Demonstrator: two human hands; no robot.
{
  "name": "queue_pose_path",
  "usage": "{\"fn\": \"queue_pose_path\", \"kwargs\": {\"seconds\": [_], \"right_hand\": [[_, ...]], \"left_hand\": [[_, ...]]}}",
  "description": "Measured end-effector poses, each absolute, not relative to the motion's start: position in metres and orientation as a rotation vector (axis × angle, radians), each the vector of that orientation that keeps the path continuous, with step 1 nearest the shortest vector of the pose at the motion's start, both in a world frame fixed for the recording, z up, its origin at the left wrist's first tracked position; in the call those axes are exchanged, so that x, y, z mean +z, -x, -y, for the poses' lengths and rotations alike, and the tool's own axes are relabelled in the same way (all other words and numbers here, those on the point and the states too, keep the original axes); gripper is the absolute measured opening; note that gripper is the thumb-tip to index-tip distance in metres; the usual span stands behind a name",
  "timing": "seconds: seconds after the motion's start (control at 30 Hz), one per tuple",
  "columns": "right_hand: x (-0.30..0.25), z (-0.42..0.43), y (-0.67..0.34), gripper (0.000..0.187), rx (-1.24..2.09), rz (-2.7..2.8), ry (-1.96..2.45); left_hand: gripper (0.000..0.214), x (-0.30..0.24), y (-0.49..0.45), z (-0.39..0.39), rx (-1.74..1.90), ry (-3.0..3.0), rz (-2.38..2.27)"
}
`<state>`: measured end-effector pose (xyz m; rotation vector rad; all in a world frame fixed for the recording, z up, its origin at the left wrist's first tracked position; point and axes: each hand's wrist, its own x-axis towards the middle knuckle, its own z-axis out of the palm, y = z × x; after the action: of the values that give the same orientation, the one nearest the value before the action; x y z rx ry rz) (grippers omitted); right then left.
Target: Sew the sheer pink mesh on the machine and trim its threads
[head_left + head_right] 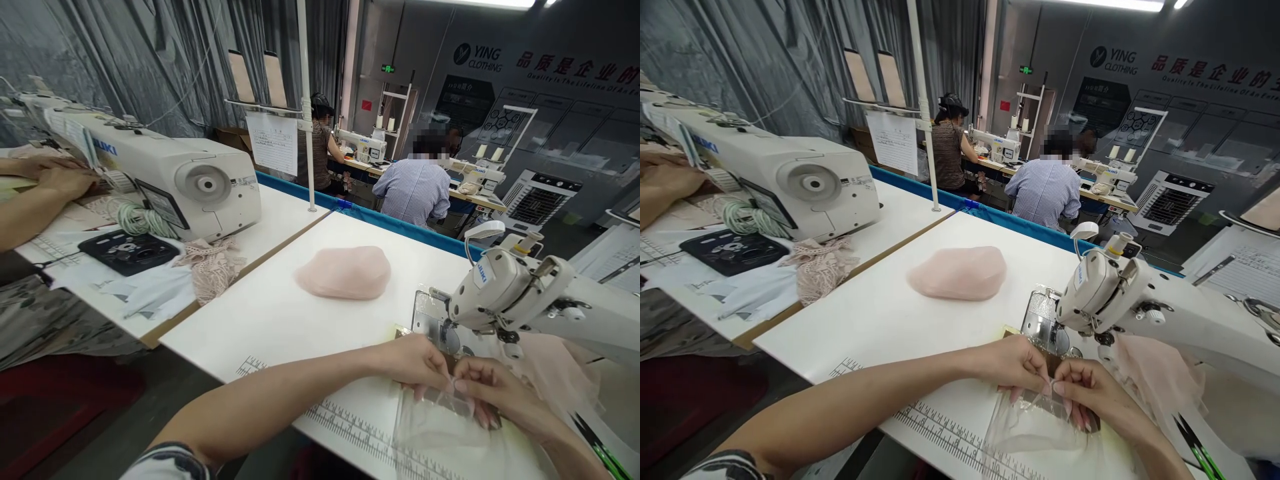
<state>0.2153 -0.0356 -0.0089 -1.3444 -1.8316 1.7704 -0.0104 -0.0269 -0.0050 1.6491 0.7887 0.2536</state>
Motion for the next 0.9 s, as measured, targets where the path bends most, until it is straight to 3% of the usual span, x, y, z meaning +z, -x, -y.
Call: {"fn": "queue_pose_path", "kwargs": {"seconds": [0.9], "right_hand": [[-0.003, 0.034, -0.22, 0.036, 1.76, 1.883, 1.303]], "left_hand": [[0.028, -0.01, 0.008, 0.028, 0.345, -1.697, -0.773]]}}
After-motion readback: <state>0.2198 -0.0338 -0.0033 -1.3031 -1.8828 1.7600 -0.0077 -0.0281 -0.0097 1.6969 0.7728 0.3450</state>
